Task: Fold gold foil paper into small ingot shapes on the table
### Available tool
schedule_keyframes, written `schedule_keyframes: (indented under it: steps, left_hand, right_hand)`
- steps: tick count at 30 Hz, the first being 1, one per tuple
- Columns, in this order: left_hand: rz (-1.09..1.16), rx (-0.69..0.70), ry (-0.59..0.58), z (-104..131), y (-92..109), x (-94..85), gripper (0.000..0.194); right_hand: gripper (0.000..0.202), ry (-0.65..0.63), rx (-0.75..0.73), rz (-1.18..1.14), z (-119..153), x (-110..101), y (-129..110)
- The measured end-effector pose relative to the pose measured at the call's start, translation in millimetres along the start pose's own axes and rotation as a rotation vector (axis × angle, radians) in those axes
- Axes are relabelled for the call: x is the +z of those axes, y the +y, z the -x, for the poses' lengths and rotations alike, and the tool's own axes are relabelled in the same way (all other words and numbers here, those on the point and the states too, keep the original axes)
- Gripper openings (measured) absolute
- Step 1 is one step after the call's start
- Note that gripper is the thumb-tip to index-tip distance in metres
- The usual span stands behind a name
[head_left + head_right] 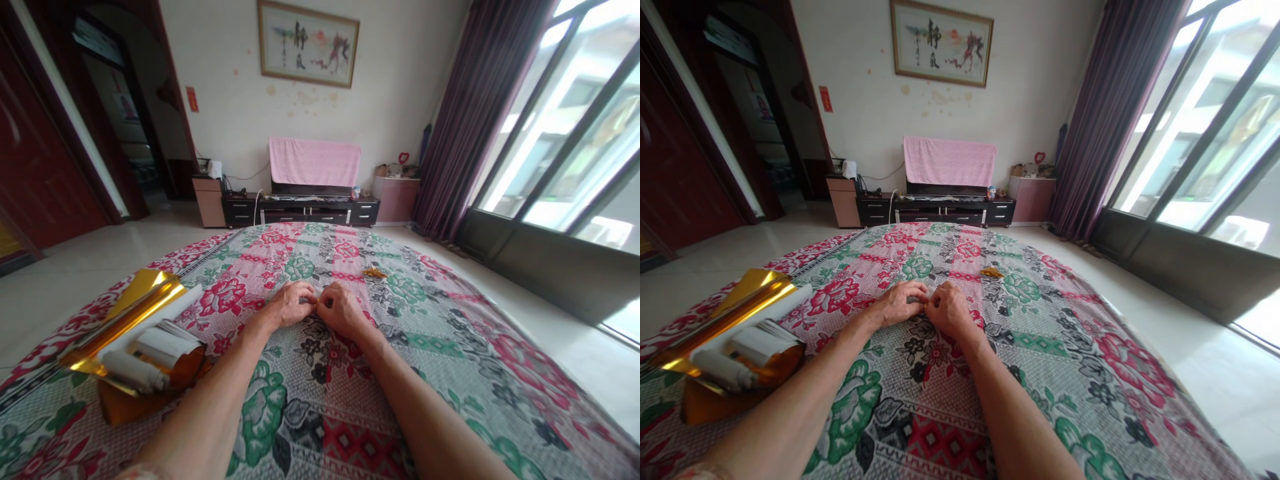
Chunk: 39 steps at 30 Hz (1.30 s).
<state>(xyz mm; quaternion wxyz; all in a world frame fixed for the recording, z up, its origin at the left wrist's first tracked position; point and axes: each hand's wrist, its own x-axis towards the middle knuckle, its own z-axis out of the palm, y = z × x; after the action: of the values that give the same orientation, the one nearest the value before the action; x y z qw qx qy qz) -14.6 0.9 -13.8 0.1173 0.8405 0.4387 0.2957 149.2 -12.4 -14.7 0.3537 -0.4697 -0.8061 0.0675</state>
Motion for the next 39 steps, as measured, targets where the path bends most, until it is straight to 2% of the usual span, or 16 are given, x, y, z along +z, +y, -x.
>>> schedule_keyframes:
  steps: [14,18,21,24,29,39]
  left_hand:
    - [-0.003,0.043,0.011,2,2,-0.8,0.014]
    - [0.003,0.056,0.013,2,3,-2.4,0.01]
    - [-0.004,0.071,0.006,2,4,-2.8,0.009]
    - [-0.025,0.053,-0.003,2,5,-2.1,0.01]
    - [-0.047,-0.01,0.007,1,5,0.6,0.01]
    - [-0.03,-0.031,0.009,2,4,1.8,0.009]
  right_hand:
    - [0.013,-0.007,0.032,0.027,0,-1,-3]
    - [0.011,-0.005,0.076,0.005,0,-2,-4]
    - [0.011,-0.006,0.056,0.01,0,-1,-2]
    - [0.008,-0.007,0.062,0.059,1,-2,0]
    - [0.009,-0.054,0.179,0.153,1,-7,1]
    - [0.012,-0.13,0.228,0.16,0,-12,1]
